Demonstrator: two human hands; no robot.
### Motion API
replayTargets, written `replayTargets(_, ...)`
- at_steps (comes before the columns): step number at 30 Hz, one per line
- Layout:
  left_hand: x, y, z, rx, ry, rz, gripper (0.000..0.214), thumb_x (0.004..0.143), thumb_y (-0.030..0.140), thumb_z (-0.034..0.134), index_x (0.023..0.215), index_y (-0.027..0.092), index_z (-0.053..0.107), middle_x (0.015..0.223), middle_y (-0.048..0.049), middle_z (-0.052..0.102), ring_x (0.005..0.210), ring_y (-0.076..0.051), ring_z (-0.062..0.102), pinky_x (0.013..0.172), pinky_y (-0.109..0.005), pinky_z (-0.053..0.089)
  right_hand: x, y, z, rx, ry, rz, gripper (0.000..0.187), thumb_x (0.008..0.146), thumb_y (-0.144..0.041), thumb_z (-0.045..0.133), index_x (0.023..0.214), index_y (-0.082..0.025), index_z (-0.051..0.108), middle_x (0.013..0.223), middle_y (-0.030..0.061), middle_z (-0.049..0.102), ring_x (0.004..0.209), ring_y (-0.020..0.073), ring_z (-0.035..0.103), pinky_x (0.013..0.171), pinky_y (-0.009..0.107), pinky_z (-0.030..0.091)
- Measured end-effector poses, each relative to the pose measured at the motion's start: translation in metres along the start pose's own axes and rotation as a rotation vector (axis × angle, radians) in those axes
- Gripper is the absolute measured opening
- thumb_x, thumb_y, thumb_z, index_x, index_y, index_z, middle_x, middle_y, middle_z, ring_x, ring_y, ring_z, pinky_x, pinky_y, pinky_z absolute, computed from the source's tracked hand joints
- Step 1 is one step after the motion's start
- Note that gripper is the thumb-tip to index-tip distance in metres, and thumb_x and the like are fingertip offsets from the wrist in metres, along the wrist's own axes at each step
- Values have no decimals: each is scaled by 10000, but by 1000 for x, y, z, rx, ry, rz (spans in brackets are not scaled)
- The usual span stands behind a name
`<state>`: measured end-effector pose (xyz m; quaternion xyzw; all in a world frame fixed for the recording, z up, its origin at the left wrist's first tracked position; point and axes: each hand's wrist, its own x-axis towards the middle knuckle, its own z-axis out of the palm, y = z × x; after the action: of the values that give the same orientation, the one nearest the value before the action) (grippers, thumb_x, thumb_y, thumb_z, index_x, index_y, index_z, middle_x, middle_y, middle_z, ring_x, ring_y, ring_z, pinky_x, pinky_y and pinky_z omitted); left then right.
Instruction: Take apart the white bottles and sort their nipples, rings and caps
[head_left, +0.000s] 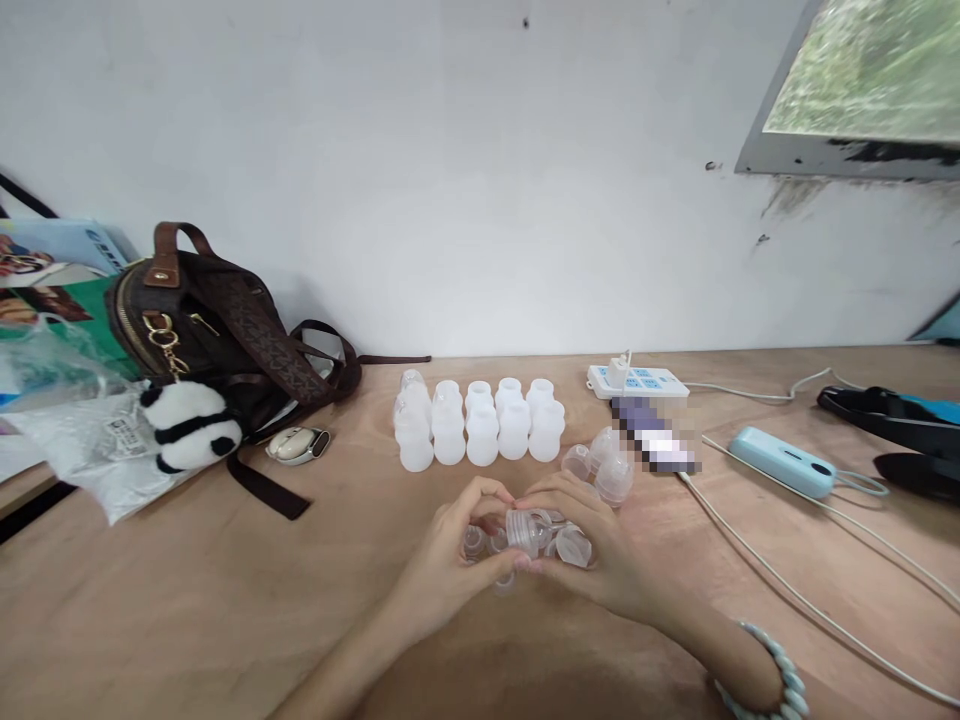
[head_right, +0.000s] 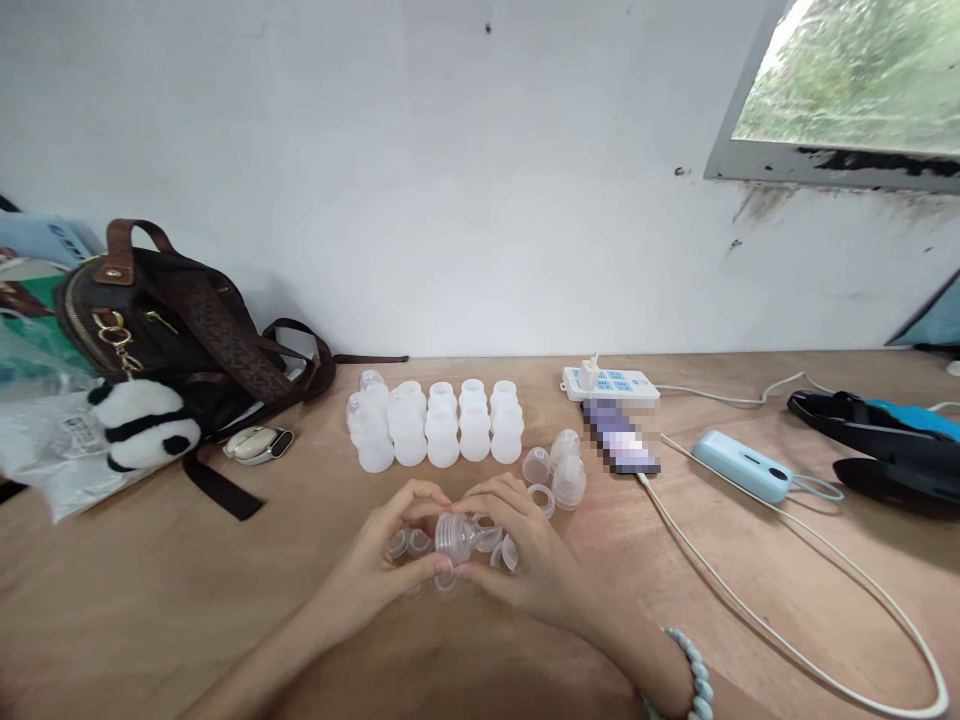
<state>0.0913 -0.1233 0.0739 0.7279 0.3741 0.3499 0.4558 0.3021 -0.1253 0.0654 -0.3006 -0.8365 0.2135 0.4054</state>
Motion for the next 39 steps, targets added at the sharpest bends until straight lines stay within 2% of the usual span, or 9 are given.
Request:
replayTargets(7,5,1,-4,-26,61,18,231,904,316,613,1097,227,522,1008,-40,710,857,-186,657,767,-301,491,1,9,-14,-211,66,56,357,868,-183,653,1205,-227,544,1045,69,664,972,245,587,827,394,485)
replayTargets(12,4,-1,-3,191,179,33,100,942,286,530,1014,218,544,838,0,651,703,-156,584,637,-264,446,2,22,-27,-476,49,119,288,839,-174,686,1098,-197,564,1008,74,674,981,283,575,841,443,444)
replayTargets(16,1,1,-6,403,269,173,75,951,241,498,978,216,563,800,2,628,696,-160,551,644,-267,433,3,29,-28,-636,-21,123,243,794,-165,731,985,-192,584,956,70,697,961,302,581,856,467,407)
replayTargets(19,12,16,-22,588,329,304,104,956,219,470,928,204,569,830,-17,642,723,-170,554,670,-281,435,2,32,-25,-676,-51,137,225,790,-176,732,963,-205,592,961,71,707,961,305,588,857,463,392)
replayTargets(22,46,42,-52,818,358,335,141,945,233,459,940,181,589,909,-49,671,803,-201,585,745,-318,453,1,33,-24,-669,-35,150,198,807,-191,715,959,-209,589,957,71,706,965,299,594,865,454,384)
replayTargets(26,115,67,-92,1290,178,25,314,948,243,397,1160,152,611,1204,-101,670,1130,-285,540,972,-402,398,2,32,-25,-644,60,106,193,839,-220,693,1000,-211,587,970,59,705,971,281,606,897,444,365)
replayTargets(30,172,63,-109,1356,-81,-184,327,841,376,620,1076,167,710,1116,-119,741,1092,-320,605,935,-401,427,3,28,-27,-618,151,33,206,892,-266,647,1080,-210,583,976,50,705,946,252,623,925,432,352)
replayTargets(34,193,49,-100,1409,-224,-357,378,670,434,797,944,176,760,1041,-162,769,1066,-362,647,947,-429,418,3,24,-27,-610,197,-24,187,929,-277,598,1096,-195,575,975,68,709,922,249,632,915,428,350)
replayTargets(39,196,51,-93,1448,-254,-425,400,651,389,824,993,192,758,1100,-171,758,1069,-359,661,996,-462,375,4,20,-28,-583,240,-64,199,944,-278,570,1121,-187,559,977,75,710,908,244,635,909,427,354)
